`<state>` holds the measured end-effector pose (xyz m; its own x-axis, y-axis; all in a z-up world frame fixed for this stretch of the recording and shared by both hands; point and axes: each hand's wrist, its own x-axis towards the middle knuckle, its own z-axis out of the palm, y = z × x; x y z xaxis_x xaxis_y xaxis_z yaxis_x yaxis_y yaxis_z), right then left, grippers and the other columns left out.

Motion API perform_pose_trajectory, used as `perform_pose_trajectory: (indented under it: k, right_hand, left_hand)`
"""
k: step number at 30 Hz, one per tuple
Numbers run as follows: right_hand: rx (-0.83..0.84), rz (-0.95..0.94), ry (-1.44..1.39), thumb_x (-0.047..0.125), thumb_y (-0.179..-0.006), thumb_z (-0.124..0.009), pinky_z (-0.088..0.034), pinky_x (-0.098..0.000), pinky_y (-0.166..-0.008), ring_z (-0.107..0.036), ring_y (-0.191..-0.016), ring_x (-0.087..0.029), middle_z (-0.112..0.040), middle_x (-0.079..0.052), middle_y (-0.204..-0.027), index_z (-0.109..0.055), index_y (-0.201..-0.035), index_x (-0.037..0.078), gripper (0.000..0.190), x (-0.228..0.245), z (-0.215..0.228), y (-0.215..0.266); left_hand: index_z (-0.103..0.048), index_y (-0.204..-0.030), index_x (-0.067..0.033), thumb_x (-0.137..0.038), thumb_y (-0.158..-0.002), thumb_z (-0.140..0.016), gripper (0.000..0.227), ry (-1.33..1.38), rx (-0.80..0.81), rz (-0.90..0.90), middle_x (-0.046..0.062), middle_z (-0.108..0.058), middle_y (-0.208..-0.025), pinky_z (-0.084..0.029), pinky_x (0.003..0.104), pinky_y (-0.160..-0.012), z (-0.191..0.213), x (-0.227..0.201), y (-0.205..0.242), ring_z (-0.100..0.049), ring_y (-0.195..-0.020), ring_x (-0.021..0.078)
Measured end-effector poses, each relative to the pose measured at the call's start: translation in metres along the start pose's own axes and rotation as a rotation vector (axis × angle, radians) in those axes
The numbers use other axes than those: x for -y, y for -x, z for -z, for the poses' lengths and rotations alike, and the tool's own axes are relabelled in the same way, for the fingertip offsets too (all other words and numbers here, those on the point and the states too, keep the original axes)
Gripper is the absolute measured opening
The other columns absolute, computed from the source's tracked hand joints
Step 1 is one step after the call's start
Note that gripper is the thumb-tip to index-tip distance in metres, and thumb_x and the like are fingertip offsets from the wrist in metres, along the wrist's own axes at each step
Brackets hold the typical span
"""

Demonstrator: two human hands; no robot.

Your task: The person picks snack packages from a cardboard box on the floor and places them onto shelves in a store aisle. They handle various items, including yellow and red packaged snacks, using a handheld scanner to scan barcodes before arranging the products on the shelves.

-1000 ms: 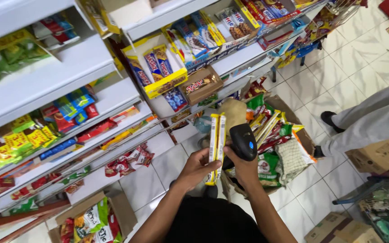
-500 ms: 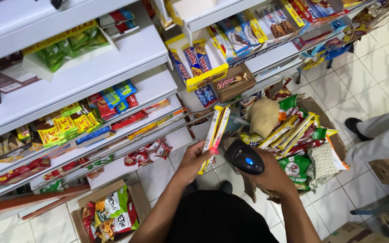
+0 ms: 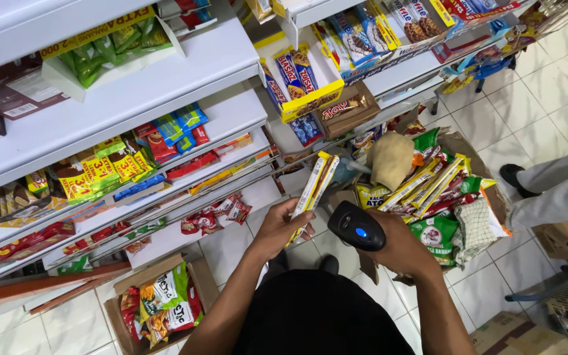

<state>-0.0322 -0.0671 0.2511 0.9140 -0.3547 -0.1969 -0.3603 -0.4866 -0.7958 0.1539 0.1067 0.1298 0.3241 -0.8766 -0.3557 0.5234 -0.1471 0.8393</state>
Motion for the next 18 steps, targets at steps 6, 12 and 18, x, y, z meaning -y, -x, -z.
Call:
perform_pose_trajectory:
  k: [6, 12, 18]
  right_hand:
    - [-0.066, 0.021, 0.032, 0.014, -0.068, -0.083, -0.052, -0.0389, -0.066, -0.063, -0.069, -0.030, -0.065, -0.013, -0.079, -0.065, -0.095, 0.002, 0.034, 0.009, -0.016, 0.001]
    - [-0.022, 0.024, 0.053, 0.014, -0.070, -0.081, -0.053, -0.0399, -0.068, -0.064, -0.072, -0.032, -0.066, -0.013, -0.081, -0.066, -0.094, 0.003, 0.031, 0.023, -0.031, -0.007]
    - [-0.027, 0.006, 0.131, 0.012, -0.069, -0.081, -0.052, -0.0403, -0.068, -0.065, -0.074, -0.032, -0.068, -0.014, -0.083, -0.066, -0.095, 0.003, 0.032, 0.028, -0.042, -0.014]
  left_hand:
    - [-0.064, -0.132, 0.0001, -0.013, -0.093, -0.071, 0.041, -0.207, -0.089, -0.082, 0.007, -0.071, -0.095, -0.062, 0.030, -0.060, -0.005, -0.004, -0.002, -0.070, -0.073, 0.0129]
    - [-0.065, -0.132, -0.0006, -0.014, -0.094, -0.072, 0.041, -0.369, -0.143, -0.210, 0.009, -0.071, -0.101, -0.063, 0.028, -0.062, -0.004, -0.009, 0.002, -0.067, -0.075, 0.0106]
    - [-0.062, -0.133, -0.0011, -0.014, -0.093, -0.072, 0.043, -0.359, -0.170, -0.223, 0.008, -0.072, -0.104, -0.063, 0.027, -0.063, 0.006, -0.007, 0.006, -0.070, -0.074, 0.0103]
